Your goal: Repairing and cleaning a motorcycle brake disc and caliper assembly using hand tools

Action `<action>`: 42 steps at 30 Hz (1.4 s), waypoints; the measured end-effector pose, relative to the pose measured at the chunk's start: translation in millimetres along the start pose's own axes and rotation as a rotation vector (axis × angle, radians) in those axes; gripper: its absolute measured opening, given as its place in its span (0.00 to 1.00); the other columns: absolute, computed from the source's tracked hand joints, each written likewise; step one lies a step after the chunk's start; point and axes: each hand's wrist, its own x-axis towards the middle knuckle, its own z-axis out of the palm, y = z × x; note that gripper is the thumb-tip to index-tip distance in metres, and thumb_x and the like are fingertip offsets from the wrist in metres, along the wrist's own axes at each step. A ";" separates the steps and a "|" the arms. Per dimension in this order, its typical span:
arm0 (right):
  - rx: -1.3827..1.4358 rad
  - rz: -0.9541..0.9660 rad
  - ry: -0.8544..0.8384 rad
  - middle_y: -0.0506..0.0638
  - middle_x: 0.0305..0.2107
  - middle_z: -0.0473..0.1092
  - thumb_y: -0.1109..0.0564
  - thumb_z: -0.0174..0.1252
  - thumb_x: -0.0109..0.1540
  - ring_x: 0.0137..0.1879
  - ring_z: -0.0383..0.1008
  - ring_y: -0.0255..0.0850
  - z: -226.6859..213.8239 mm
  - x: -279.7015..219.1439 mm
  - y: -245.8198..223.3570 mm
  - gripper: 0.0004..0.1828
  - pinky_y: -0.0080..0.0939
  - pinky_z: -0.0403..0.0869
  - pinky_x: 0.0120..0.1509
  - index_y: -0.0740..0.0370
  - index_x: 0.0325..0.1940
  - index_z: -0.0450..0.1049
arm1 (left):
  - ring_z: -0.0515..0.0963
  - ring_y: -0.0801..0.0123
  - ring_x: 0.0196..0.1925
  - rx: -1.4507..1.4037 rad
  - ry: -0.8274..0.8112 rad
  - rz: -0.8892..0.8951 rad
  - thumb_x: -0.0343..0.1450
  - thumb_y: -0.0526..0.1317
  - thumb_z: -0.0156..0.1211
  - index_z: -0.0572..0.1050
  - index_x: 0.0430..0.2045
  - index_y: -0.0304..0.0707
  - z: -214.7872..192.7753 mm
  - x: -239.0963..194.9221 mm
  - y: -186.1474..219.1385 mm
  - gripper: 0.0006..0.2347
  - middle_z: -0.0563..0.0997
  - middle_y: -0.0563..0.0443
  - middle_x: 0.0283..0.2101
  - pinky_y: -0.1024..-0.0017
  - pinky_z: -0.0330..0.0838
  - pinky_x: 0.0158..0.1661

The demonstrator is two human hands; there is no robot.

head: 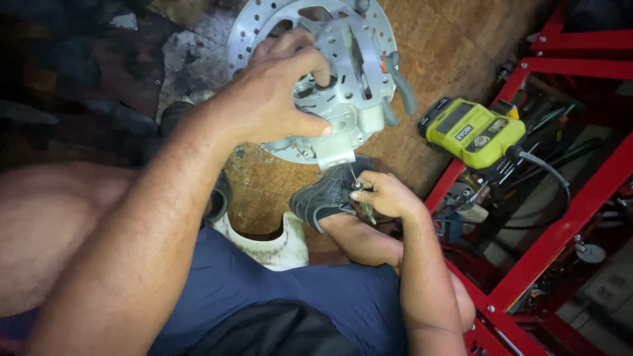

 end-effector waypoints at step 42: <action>0.015 0.036 -0.006 0.40 0.24 0.65 0.54 0.66 0.62 0.33 0.62 0.34 0.9 2.9 -5.3 0.12 0.40 0.65 0.40 0.55 0.30 0.70 | 0.64 0.49 0.57 0.009 0.066 0.071 0.51 0.51 0.79 0.69 0.38 0.53 11.8 3.8 -13.7 0.26 0.65 0.47 0.59 0.60 0.55 0.60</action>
